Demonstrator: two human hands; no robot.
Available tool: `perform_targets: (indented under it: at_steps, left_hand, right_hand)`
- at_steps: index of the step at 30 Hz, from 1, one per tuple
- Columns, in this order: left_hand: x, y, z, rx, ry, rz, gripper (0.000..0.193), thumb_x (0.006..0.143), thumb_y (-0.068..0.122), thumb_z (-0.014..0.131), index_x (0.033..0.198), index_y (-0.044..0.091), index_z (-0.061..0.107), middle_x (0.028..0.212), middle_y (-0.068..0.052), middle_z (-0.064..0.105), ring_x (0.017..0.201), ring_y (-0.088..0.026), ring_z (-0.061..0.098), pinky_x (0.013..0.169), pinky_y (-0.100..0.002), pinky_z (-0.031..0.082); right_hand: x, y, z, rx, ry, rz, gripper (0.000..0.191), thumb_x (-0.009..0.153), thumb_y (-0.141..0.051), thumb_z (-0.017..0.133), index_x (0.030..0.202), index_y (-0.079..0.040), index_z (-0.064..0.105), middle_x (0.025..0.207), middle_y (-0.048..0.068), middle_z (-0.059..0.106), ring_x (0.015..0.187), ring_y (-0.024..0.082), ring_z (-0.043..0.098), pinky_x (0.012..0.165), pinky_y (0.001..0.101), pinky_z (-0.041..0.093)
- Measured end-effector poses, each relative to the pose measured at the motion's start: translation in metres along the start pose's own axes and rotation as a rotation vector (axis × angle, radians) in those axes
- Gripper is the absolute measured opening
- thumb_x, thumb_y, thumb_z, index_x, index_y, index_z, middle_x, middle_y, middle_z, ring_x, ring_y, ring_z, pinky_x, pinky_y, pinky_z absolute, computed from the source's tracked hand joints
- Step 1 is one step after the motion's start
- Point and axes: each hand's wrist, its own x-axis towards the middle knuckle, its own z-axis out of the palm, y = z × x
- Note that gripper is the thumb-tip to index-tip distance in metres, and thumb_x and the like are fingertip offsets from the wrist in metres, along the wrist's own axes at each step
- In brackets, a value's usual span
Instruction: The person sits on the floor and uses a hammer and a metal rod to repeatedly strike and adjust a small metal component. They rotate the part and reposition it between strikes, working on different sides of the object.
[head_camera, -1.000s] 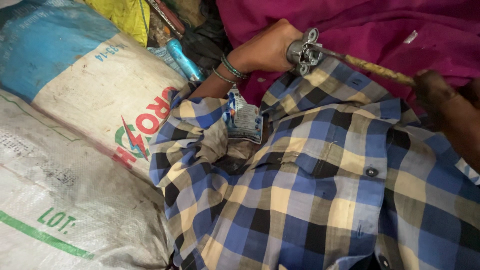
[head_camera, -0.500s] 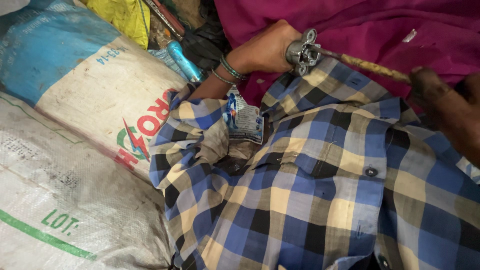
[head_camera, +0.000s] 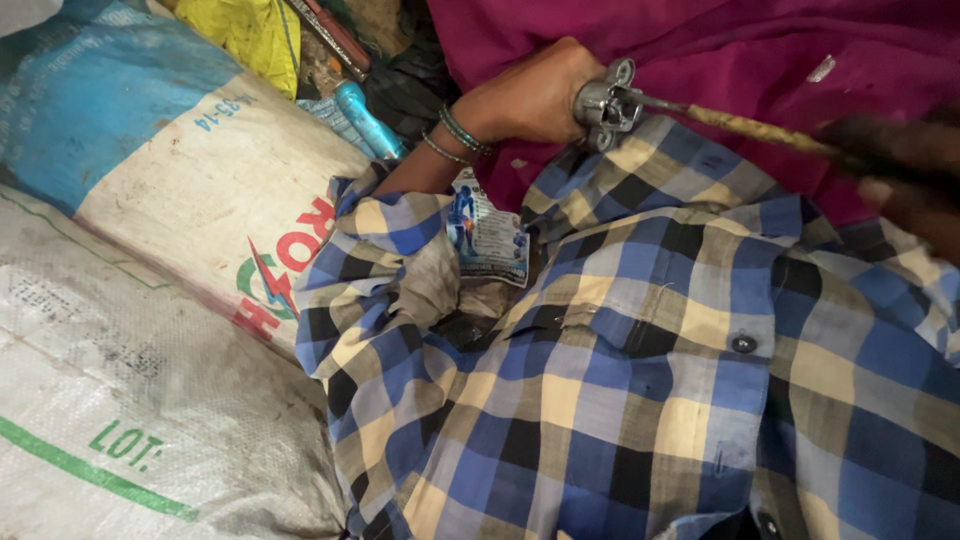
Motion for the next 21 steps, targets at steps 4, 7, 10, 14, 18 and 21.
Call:
perform_targets:
  at_steps: [4, 7, 10, 14, 18, 21]
  left_hand:
    - [0.001, -0.003, 0.000, 0.025, -0.005, 0.041, 0.019, 0.070, -0.001, 0.080, 0.085, -0.002, 0.067, 0.074, -0.015, 0.069, 0.062, -0.025, 0.068, 0.057, -0.038, 0.051]
    - [0.002, -0.005, 0.000, 0.042, -0.024, 0.043, 0.016, 0.072, -0.002, 0.079, 0.082, -0.002, 0.067, 0.072, -0.017, 0.067, 0.060, -0.027, 0.066, 0.056, -0.039, 0.050]
    - [0.003, -0.006, -0.001, 0.026, -0.066, 0.006, 0.012, 0.075, -0.003, 0.076, 0.080, -0.002, 0.066, 0.069, -0.016, 0.066, 0.056, -0.027, 0.064, 0.054, -0.039, 0.048]
    - [0.003, -0.006, -0.004, 0.019, -0.077, 0.016, 0.013, 0.072, -0.005, 0.074, 0.080, -0.003, 0.063, 0.067, -0.017, 0.064, 0.055, -0.027, 0.063, 0.054, -0.039, 0.048]
    - [0.003, -0.007, -0.007, -0.025, -0.083, 0.051, 0.012, 0.074, -0.006, 0.073, 0.079, -0.003, 0.063, 0.068, -0.017, 0.065, 0.055, -0.026, 0.063, 0.054, -0.039, 0.047]
    - [0.005, -0.008, -0.009, -0.019, -0.094, 0.045, 0.012, 0.073, -0.005, 0.073, 0.079, -0.003, 0.063, 0.068, -0.016, 0.065, 0.055, -0.025, 0.063, 0.053, -0.038, 0.047]
  right_hand:
    - [0.009, -0.012, 0.000, 0.083, -0.075, 0.312, 0.051, 0.107, -0.020, 0.050, 0.157, -0.010, 0.054, 0.112, 0.027, 0.074, 0.089, 0.038, 0.078, 0.073, 0.0480, 0.061]
    - [0.020, -0.005, -0.002, -0.043, -0.052, 0.093, 0.047, 0.105, -0.018, 0.050, 0.151, -0.010, 0.057, 0.116, 0.025, 0.073, 0.093, 0.037, 0.076, 0.079, 0.0460, 0.061]
    - [0.020, 0.005, -0.005, -0.183, 0.002, -0.295, 0.043, 0.103, -0.018, 0.048, 0.143, -0.009, 0.060, 0.122, 0.022, 0.071, 0.099, 0.032, 0.075, 0.087, 0.0418, 0.062]
    - [0.022, 0.002, 0.003, -0.168, -0.055, 0.156, 0.042, 0.109, -0.025, 0.049, 0.143, -0.008, 0.067, 0.107, 0.028, 0.074, 0.085, 0.035, 0.078, 0.075, 0.0430, 0.064]
    - [0.045, -0.011, 0.021, 0.192, 0.006, 0.381, 0.057, 0.109, -0.047, 0.053, 0.135, 0.004, 0.059, 0.110, 0.034, 0.065, 0.097, 0.038, 0.067, 0.078, 0.0429, 0.053]
    - [0.047, -0.009, 0.026, 0.036, 0.019, 0.385, 0.050, 0.110, -0.045, 0.050, 0.139, -0.006, 0.058, 0.101, 0.025, 0.066, 0.084, 0.029, 0.067, 0.070, 0.0370, 0.054]
